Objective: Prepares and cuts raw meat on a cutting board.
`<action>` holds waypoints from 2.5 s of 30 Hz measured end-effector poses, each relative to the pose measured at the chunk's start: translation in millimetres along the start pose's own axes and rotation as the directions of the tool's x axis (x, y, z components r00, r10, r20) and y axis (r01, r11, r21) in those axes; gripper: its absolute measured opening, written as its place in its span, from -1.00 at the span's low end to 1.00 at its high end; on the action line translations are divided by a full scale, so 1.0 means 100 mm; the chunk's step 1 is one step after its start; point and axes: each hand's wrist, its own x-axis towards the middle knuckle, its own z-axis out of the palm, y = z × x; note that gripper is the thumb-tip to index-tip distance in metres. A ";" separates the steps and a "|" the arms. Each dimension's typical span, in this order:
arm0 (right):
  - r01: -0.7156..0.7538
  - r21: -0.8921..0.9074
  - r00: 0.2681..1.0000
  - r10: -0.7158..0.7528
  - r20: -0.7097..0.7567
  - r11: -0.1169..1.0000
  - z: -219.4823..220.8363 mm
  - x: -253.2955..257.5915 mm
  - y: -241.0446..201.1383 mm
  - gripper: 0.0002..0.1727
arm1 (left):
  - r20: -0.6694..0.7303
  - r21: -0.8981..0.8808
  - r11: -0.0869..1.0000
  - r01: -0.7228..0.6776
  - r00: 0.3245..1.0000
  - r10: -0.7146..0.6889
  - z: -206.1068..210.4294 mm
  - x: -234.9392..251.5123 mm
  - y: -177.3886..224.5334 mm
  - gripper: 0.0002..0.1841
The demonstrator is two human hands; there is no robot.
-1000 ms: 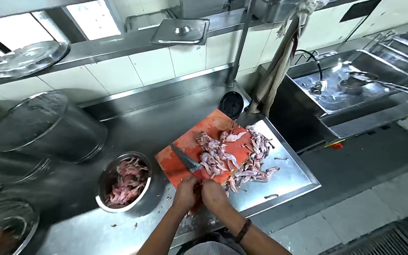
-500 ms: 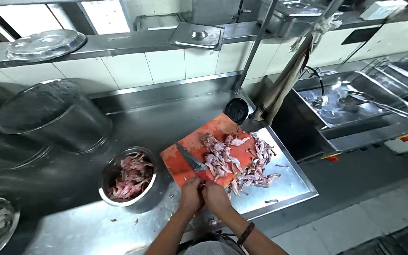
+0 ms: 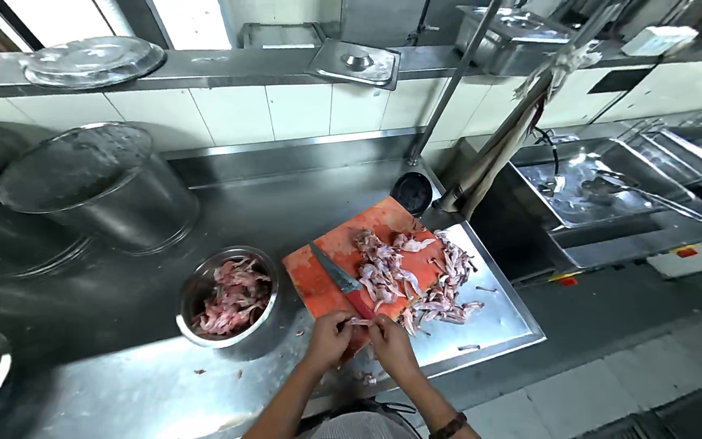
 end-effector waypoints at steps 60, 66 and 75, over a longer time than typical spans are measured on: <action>0.310 0.268 0.948 -0.274 -0.163 0.912 -0.45 -0.35 -0.32 -0.80 | 0.058 -0.315 0.905 -0.286 0.946 0.319 -0.24 -0.26 0.71 -0.61; 0.323 0.213 0.942 -0.290 -0.172 0.922 -0.52 -0.30 -0.31 -0.81 | 0.175 0.143 0.932 -0.334 0.935 0.308 -0.09 -0.19 0.66 -0.61; 0.316 -0.250 0.942 -0.335 -0.037 0.915 -0.56 -0.32 -0.29 -0.69 | -0.016 -0.022 0.979 -0.205 0.979 0.205 -0.04 -0.22 0.67 -0.74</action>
